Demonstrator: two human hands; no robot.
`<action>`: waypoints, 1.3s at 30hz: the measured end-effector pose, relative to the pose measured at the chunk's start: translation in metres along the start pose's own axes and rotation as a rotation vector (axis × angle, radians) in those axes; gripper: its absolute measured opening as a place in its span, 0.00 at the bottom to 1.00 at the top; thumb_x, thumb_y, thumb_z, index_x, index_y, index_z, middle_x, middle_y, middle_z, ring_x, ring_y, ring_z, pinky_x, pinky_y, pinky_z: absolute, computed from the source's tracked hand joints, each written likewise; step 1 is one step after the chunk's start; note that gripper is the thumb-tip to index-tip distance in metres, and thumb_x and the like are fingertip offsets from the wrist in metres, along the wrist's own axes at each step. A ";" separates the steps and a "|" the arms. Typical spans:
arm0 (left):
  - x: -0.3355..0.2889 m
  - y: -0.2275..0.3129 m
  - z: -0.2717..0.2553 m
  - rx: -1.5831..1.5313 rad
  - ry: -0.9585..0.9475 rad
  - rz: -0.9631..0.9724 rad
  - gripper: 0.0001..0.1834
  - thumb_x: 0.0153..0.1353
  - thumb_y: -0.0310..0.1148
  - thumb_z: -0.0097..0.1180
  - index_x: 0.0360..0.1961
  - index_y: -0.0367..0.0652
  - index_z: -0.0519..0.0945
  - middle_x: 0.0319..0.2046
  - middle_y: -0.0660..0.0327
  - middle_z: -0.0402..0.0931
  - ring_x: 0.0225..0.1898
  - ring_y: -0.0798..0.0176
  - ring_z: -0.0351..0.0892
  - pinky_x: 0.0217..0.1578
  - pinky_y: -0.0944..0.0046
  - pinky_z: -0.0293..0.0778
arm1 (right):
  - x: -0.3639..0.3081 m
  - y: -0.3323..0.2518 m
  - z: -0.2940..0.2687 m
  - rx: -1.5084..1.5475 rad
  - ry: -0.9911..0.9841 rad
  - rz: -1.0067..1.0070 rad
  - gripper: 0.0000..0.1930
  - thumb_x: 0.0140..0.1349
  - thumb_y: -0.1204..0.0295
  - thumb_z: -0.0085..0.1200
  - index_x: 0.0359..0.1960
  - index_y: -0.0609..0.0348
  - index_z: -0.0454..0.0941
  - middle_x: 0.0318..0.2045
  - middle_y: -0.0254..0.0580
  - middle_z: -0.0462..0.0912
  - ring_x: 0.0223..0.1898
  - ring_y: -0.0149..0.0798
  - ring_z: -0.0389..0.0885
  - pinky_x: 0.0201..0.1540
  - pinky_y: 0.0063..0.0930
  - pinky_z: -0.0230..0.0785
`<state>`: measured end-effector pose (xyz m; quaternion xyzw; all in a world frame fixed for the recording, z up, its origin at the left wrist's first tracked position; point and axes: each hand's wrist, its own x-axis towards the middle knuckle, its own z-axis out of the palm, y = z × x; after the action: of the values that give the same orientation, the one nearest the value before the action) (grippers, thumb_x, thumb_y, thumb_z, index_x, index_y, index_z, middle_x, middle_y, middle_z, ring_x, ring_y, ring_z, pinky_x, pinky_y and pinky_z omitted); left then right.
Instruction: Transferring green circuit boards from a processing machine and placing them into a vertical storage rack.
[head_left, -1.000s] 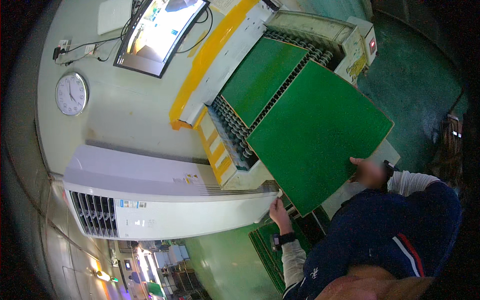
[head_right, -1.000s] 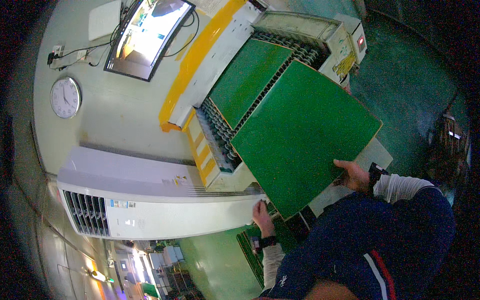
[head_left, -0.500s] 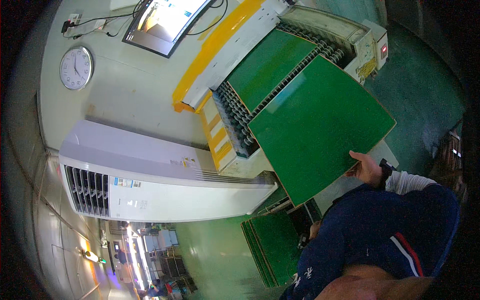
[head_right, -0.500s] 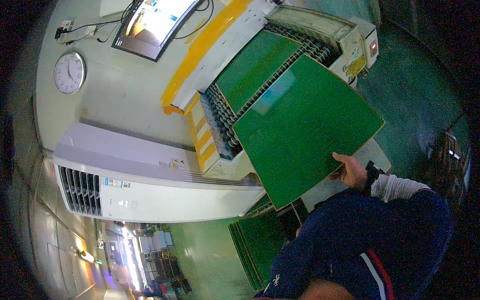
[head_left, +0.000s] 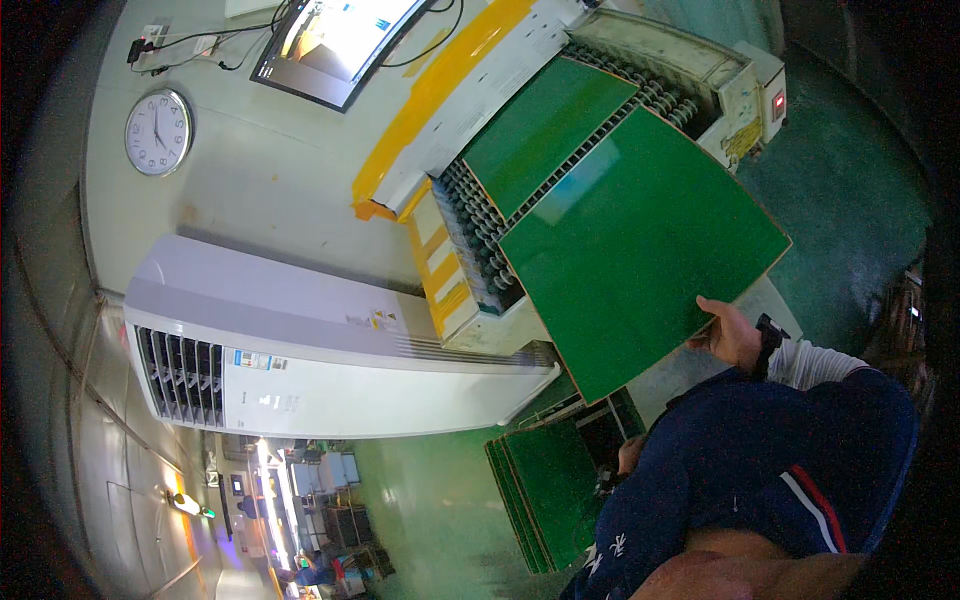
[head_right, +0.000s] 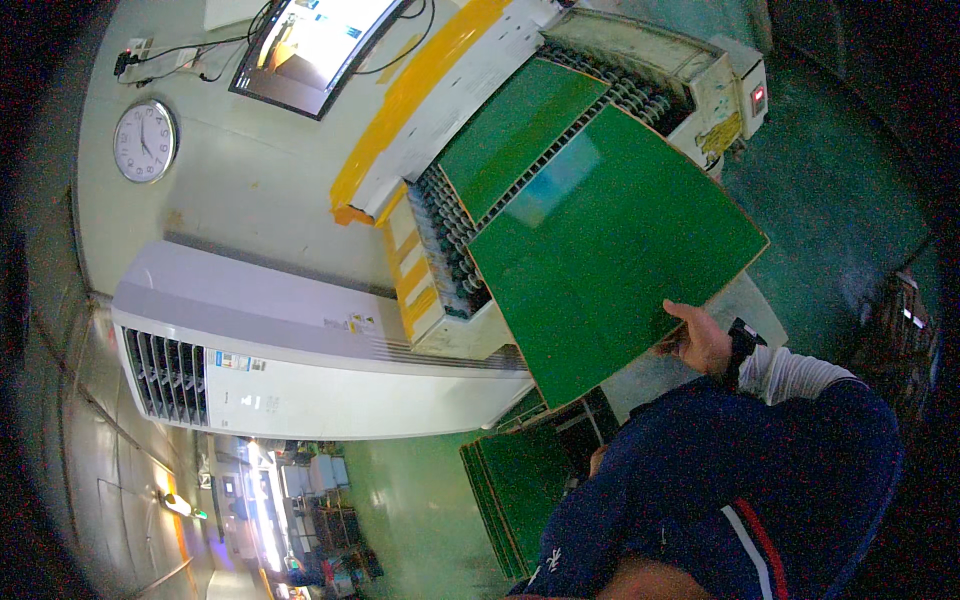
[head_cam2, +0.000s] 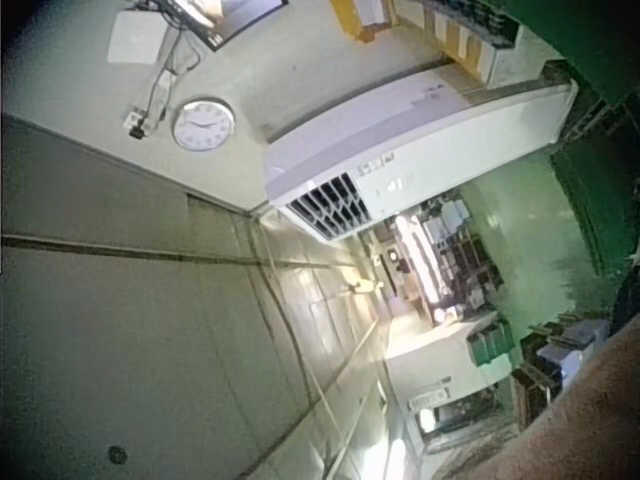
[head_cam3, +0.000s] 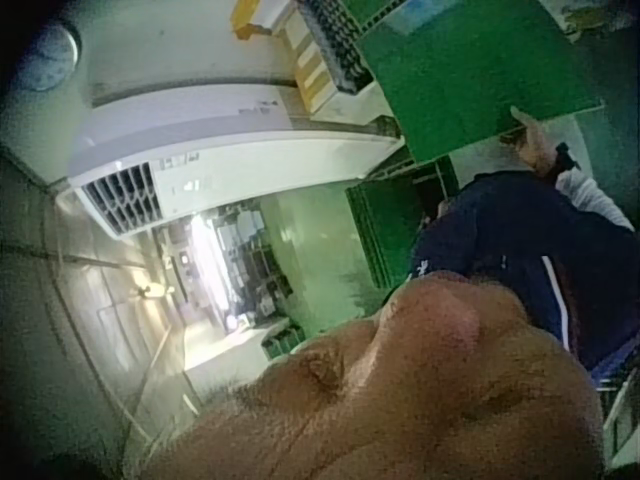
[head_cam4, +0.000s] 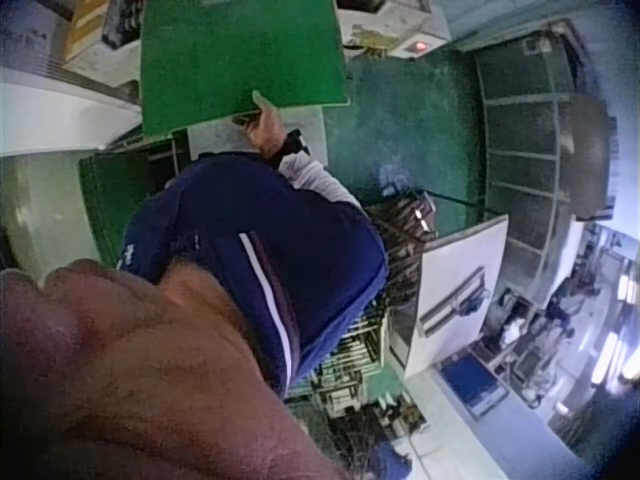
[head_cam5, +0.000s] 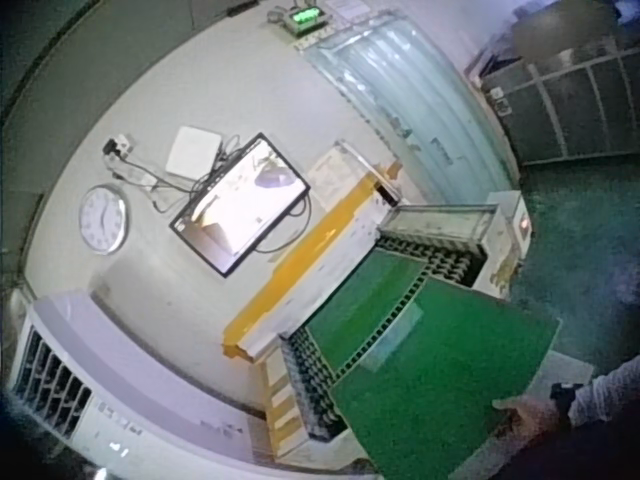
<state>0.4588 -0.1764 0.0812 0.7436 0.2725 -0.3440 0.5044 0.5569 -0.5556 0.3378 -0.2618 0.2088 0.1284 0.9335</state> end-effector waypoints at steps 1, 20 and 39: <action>0.006 -0.008 0.001 0.069 0.018 0.013 0.20 0.63 0.41 0.55 0.53 0.42 0.78 0.44 0.55 0.81 0.42 0.57 0.80 0.46 0.59 0.74 | 0.000 -0.001 0.007 -0.011 0.003 0.010 0.16 0.67 0.58 0.48 0.45 0.58 0.75 0.37 0.44 0.82 0.36 0.45 0.81 0.38 0.42 0.74; 0.019 -0.037 0.004 -0.139 0.046 -0.114 0.21 0.61 0.41 0.57 0.50 0.37 0.79 0.43 0.57 0.81 0.43 0.60 0.80 0.46 0.62 0.74 | 0.020 -0.007 0.021 -0.057 -0.022 -0.003 0.17 0.66 0.56 0.49 0.46 0.56 0.75 0.40 0.40 0.82 0.38 0.41 0.81 0.40 0.39 0.75; -0.001 -0.015 0.007 -0.050 0.109 -0.217 0.20 0.63 0.40 0.55 0.52 0.40 0.78 0.45 0.57 0.80 0.43 0.60 0.80 0.46 0.62 0.74 | 0.039 -0.011 0.025 -0.036 -0.012 -0.018 0.16 0.65 0.57 0.50 0.44 0.56 0.76 0.37 0.40 0.83 0.35 0.41 0.82 0.35 0.37 0.76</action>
<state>0.4448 -0.1782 0.0720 0.7146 0.3866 -0.3489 0.4670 0.6029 -0.5460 0.3445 -0.2795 0.1984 0.1255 0.9310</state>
